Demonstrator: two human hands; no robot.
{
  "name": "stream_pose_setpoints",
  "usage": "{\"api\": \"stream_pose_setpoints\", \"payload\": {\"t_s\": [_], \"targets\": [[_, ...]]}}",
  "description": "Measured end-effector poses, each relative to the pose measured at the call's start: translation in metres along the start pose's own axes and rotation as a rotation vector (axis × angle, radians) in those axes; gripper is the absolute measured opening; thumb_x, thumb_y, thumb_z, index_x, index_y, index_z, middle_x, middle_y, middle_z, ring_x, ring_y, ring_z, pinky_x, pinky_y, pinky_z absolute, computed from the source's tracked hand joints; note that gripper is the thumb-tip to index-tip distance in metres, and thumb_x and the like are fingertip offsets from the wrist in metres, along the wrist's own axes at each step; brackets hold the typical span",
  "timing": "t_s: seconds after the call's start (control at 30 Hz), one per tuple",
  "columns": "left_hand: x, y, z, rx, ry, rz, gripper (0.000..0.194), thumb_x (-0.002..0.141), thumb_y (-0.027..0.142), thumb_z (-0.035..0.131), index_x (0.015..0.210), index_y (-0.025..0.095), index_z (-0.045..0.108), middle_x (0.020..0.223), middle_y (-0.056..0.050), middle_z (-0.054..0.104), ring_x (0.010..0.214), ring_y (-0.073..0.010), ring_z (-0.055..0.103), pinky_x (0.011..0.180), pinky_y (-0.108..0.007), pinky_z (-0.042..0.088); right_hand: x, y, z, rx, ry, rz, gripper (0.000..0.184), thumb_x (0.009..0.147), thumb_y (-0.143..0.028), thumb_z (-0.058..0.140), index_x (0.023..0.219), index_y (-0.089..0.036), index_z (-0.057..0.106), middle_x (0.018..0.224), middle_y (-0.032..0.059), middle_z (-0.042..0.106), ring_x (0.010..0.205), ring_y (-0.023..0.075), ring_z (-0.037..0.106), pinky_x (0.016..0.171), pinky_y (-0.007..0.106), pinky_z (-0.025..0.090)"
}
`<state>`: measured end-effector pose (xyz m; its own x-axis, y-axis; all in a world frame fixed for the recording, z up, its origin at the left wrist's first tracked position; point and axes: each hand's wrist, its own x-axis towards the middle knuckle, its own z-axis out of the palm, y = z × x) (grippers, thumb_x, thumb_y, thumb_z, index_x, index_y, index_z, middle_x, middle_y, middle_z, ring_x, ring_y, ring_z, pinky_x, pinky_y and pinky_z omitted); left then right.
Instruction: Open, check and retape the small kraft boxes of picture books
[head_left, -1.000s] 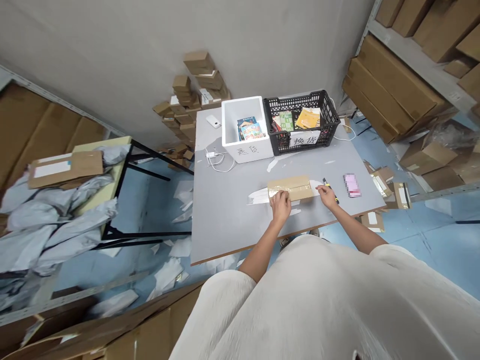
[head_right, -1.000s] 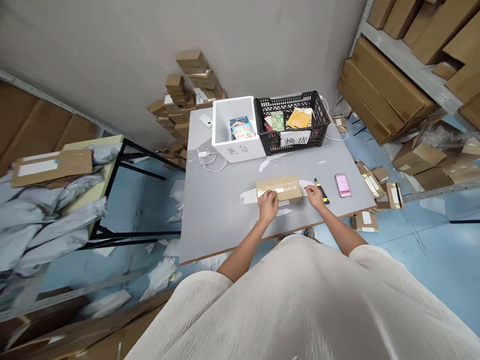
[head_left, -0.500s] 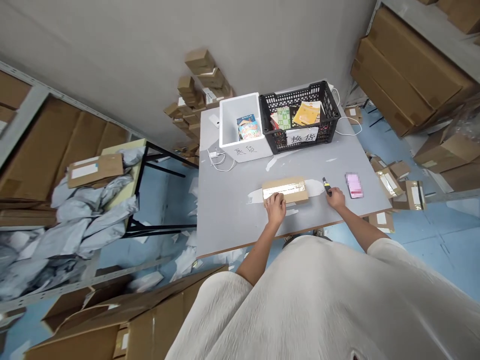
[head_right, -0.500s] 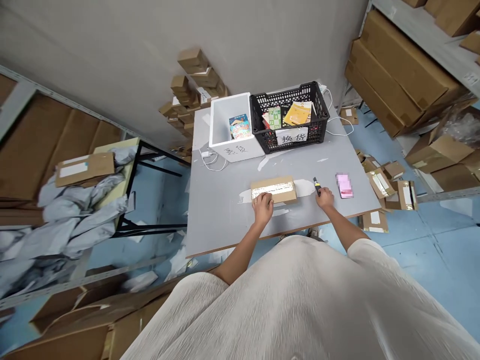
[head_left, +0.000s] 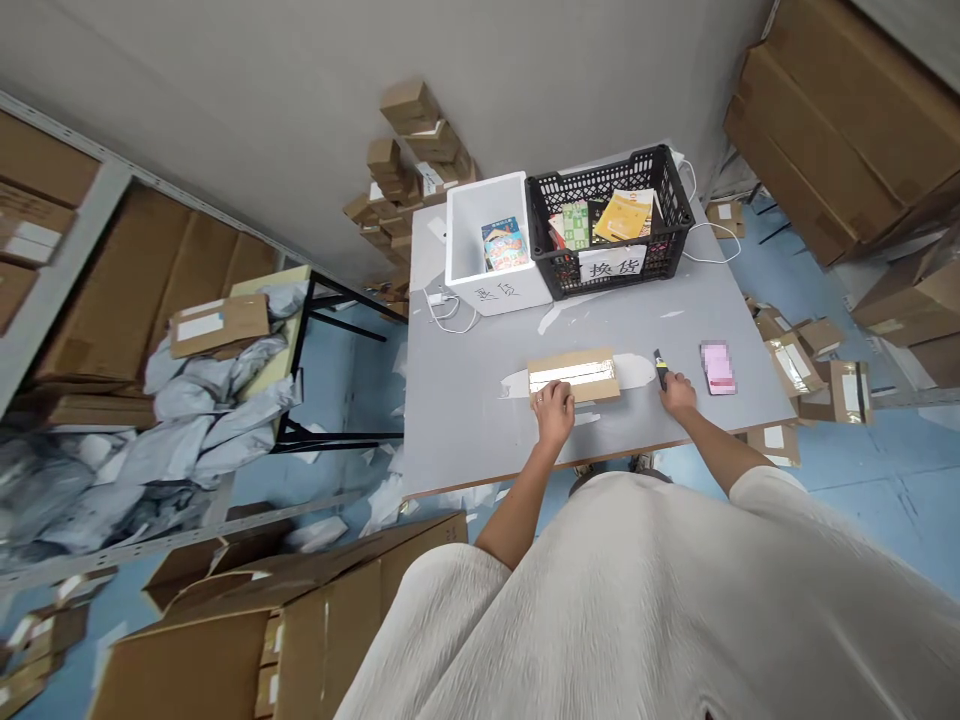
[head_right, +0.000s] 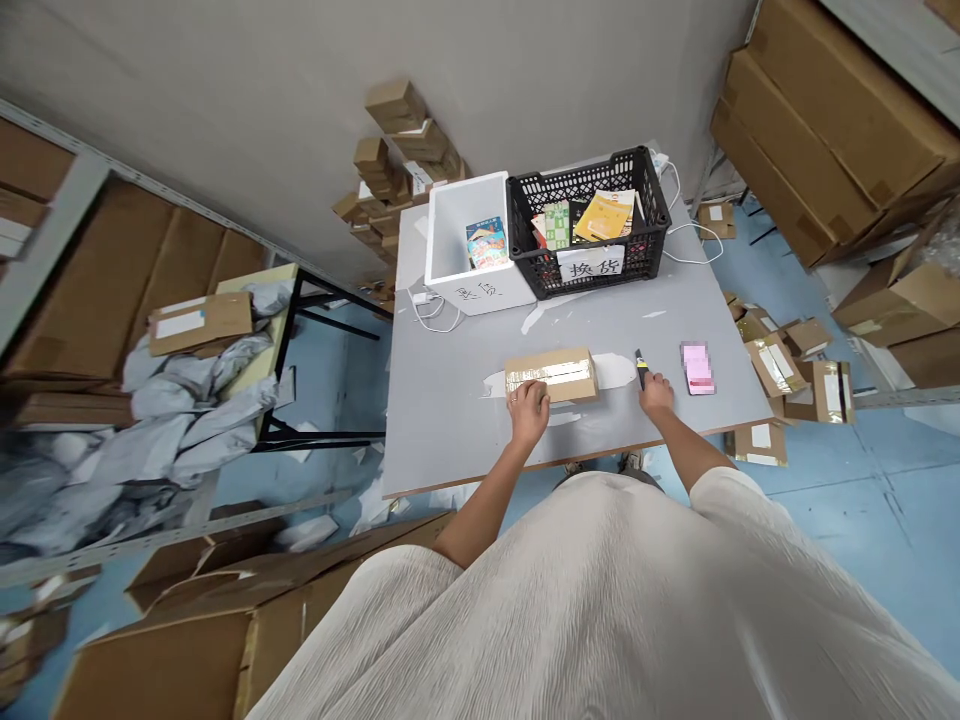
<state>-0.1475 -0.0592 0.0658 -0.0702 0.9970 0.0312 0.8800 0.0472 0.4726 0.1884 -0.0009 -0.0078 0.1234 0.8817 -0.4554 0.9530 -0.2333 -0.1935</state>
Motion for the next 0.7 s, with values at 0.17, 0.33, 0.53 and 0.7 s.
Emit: {"api": "stream_pose_setpoints", "payload": {"t_s": [0.17, 0.33, 0.53, 0.7], "targets": [[-0.001, 0.001, -0.002, -0.011, -0.016, -0.001, 0.034, 0.106, 0.028, 0.051, 0.135, 0.028, 0.069, 0.149, -0.014, 0.065, 0.140, -0.0339, 0.055, 0.120, -0.054, 0.041, 0.003, 0.003, -0.002, 0.186, 0.022, 0.094, 0.043, 0.090, -0.017, 0.067, 0.132, -0.017, 0.061, 0.133, 0.0202, 0.067, 0.119, 0.0321, 0.064, 0.095, 0.039, 0.052], [0.000, 0.001, -0.002, -0.014, -0.023, 0.008, 0.035, 0.106, 0.028, 0.050, 0.135, 0.028, 0.069, 0.149, -0.013, 0.064, 0.142, -0.0338, 0.054, 0.121, -0.054, 0.040, -0.003, 0.001, -0.013, 0.540, 0.073, 0.179, 0.054, 0.080, -0.022, 0.073, 0.132, -0.023, 0.058, 0.117, 0.0093, 0.076, 0.103, 0.0271, 0.071, 0.088, 0.035, 0.055], [-0.002, -0.001, -0.004, -0.031, -0.024, 0.054, 0.037, 0.107, 0.028, 0.048, 0.138, 0.028, 0.068, 0.150, -0.014, 0.064, 0.143, -0.0332, 0.055, 0.123, -0.055, 0.038, -0.011, -0.026, -0.047, 0.995, 0.059, 0.084, 0.040, 0.084, -0.035, 0.063, 0.122, -0.024, 0.061, 0.105, 0.0048, 0.073, 0.087, 0.0196, 0.073, 0.076, 0.030, 0.060], [-0.005, -0.008, -0.006, -0.068, -0.047, 0.136, 0.041, 0.105, 0.025, 0.049, 0.143, 0.026, 0.066, 0.154, -0.015, 0.062, 0.144, -0.0342, 0.056, 0.122, -0.056, 0.042, -0.026, -0.065, -0.081, 1.068, 0.031, -0.146, 0.039, 0.096, -0.051, 0.053, 0.121, -0.023, 0.063, 0.104, 0.0054, 0.073, 0.076, 0.0160, 0.070, 0.065, 0.027, 0.059]]}}
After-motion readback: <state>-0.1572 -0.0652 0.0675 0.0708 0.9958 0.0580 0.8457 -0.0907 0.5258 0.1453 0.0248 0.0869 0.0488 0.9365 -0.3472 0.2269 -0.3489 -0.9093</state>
